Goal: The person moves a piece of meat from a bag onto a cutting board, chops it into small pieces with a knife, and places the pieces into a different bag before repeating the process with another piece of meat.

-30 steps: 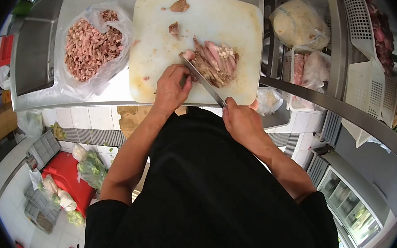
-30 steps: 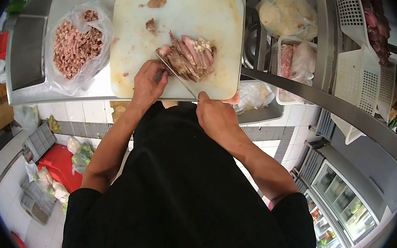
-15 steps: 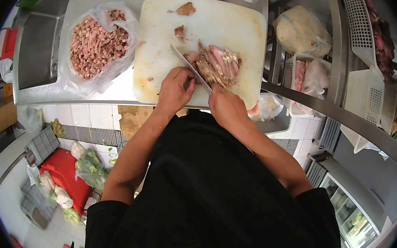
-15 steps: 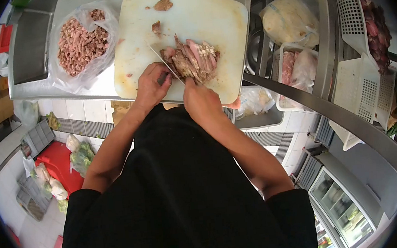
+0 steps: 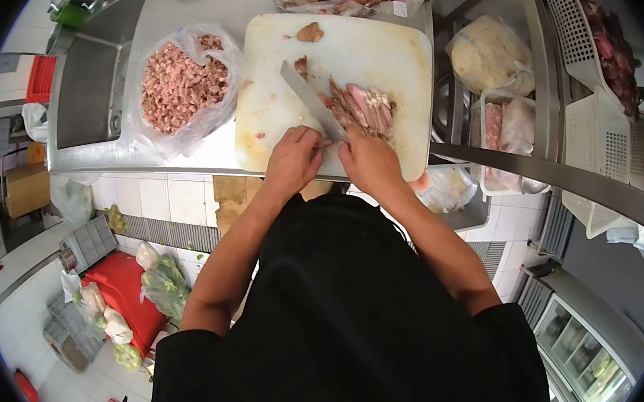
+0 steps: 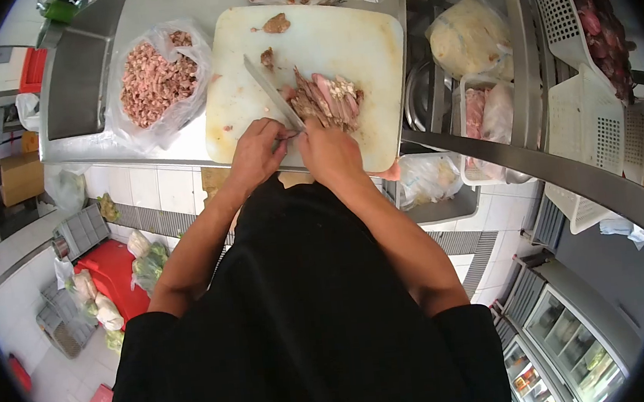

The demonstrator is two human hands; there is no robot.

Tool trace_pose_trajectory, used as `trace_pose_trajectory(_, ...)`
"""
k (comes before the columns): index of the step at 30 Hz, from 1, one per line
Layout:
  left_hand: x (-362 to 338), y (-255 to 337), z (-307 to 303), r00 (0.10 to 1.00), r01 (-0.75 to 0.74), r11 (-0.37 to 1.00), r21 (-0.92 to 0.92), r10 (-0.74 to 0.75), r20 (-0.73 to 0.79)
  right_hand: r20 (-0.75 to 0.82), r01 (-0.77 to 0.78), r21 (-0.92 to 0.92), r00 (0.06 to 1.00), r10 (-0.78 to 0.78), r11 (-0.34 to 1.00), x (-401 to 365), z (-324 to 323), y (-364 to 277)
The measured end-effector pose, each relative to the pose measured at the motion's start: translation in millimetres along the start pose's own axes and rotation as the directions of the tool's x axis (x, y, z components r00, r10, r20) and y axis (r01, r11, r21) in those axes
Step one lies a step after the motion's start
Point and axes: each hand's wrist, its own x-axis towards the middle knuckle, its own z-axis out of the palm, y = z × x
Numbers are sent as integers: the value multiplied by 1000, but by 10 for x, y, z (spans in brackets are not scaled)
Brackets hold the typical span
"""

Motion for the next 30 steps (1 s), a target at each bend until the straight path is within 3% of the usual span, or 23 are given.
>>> trace_pose_trajectory(1, -44, 13, -52, 1000, 2, 1000, 11, -2, -2, -15, -7, 49, 1000, 7, 999, -82, -53, 18)
trace_pose_trajectory(3, -203, 26, -193, 936, 279, 917, -285, -327, -133, -15, -61, 125, 998, 64, 990, -228, -207, 89)
trace_pose_trajectory(4, -349, -44, -277, 899, 330, 890, -316, -398, -183, -11, -123, 194, 992, 127, 973, -303, -280, 146)
trace_pose_trajectory(8, -1055, -195, -606, 647, 466, 691, -553, -692, -319, -59, -253, 431, 950, 307, 866, -617, -379, 596)
trace_pose_trajectory(10, -1430, -358, -576, 497, 647, 520, -558, -842, -208, -111, -236, 529, 933, 342, 815, -759, -388, 839)
trace_pose_trajectory(12, -1798, -741, -332, 378, 683, 298, -667, -925, -26, -45, -303, 558, 918, 393, 772, -854, -537, 936)
trace_pose_trajectory(13, -1773, -706, -194, 394, 574, 306, -760, -916, -71, 19, -372, 578, 896, 444, 726, -900, -593, 978)
trace_pose_trajectory(14, -1745, -684, -108, 398, 573, 307, -760, -915, -68, 15, -373, 579, 894, 447, 726, -946, -616, 1035)
trace_pose_trajectory(16, -1643, -636, 9, 395, 437, 326, -839, -907, -146, 37, -437, 484, 876, 481, 758, -994, -686, 1109)
trace_pose_trajectory(17, -1623, -605, -5, 460, 494, 447, -746, -862, -212, 25, -430, 484, 877, 479, 762, -1012, -731, 1108)
trace_pose_trajectory(18, -1588, -542, -38, 469, 485, 453, -748, -857, -214, 45, -446, 449, 877, 479, 774, -1047, -767, 1095)
trace_pose_trajectory(20, -1462, -334, -174, 686, 533, 716, -452, -678, -264, 60, -466, 419, 870, 489, 779, -1076, -736, 1158)
trace_pose_trajectory(22, -1071, -138, -255, 727, 480, 773, -414, -615, -305, -5, -389, 222, 917, 399, 894, -1113, -502, 1398)
trace_pose_trajectory(24, -597, -137, -282, 836, 349, 881, -319, -446, -318, -38, -410, 187, 905, 423, 893, -1111, -317, 1439)
trace_pose_trajectory(29, 551, -265, -289, 930, 277, 945, -173, -309, -200, -133, -457, 43, 879, 459, 888, -1078, -363, 1197)
trace_pose_trajectory(30, 709, -306, -288, 985, 161, 979, -127, -167, -38, -78, -510, 77, 853, 515, 857, -1063, -430, 1081)
